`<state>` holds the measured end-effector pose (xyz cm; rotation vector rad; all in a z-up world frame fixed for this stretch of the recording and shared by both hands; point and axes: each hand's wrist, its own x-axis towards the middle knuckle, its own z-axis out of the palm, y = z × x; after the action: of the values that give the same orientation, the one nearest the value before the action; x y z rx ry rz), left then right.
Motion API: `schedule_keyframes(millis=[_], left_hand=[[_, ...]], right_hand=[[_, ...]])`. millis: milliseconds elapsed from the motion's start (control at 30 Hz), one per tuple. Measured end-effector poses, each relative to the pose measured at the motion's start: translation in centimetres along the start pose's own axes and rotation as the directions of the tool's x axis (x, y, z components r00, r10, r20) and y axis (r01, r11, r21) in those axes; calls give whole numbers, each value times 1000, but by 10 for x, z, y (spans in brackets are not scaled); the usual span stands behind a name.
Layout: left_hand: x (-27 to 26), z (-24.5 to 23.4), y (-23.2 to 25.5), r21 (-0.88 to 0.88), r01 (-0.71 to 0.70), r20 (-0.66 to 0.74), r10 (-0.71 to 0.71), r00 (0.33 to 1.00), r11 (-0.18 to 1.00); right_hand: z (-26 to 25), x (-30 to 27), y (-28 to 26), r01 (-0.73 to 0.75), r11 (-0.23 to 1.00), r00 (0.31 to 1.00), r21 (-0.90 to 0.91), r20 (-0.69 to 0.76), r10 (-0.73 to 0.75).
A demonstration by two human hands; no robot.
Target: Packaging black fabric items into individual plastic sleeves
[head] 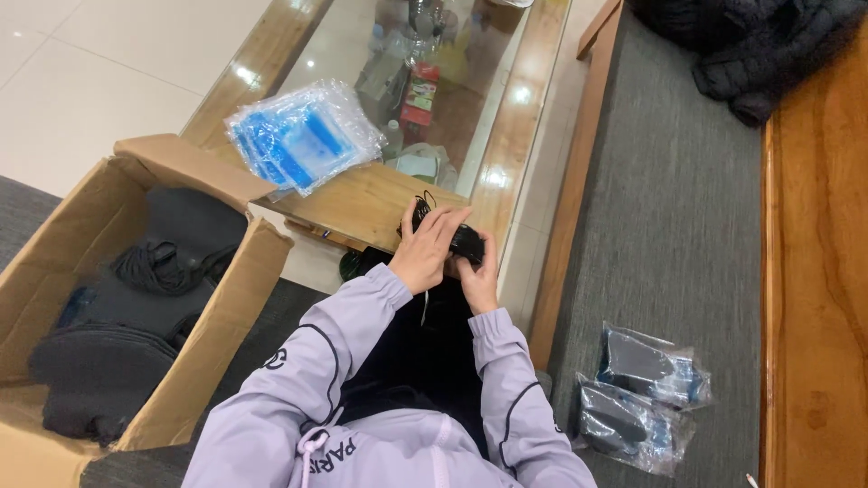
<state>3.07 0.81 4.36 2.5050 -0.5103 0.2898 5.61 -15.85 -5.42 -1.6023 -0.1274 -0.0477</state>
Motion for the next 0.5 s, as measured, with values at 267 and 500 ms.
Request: schedule_keyframes(millis=[267,500], left_hand=[[-3,29,-19,-87,-7,-22,5,1000,996],[-24,10,-2,-137,11,-220,-41,975,991]], right_hand=[[-3,1,5,-2,998,997,-56,71,5],[-5,-5,-7,-10,995,999,-101,-43,6]])
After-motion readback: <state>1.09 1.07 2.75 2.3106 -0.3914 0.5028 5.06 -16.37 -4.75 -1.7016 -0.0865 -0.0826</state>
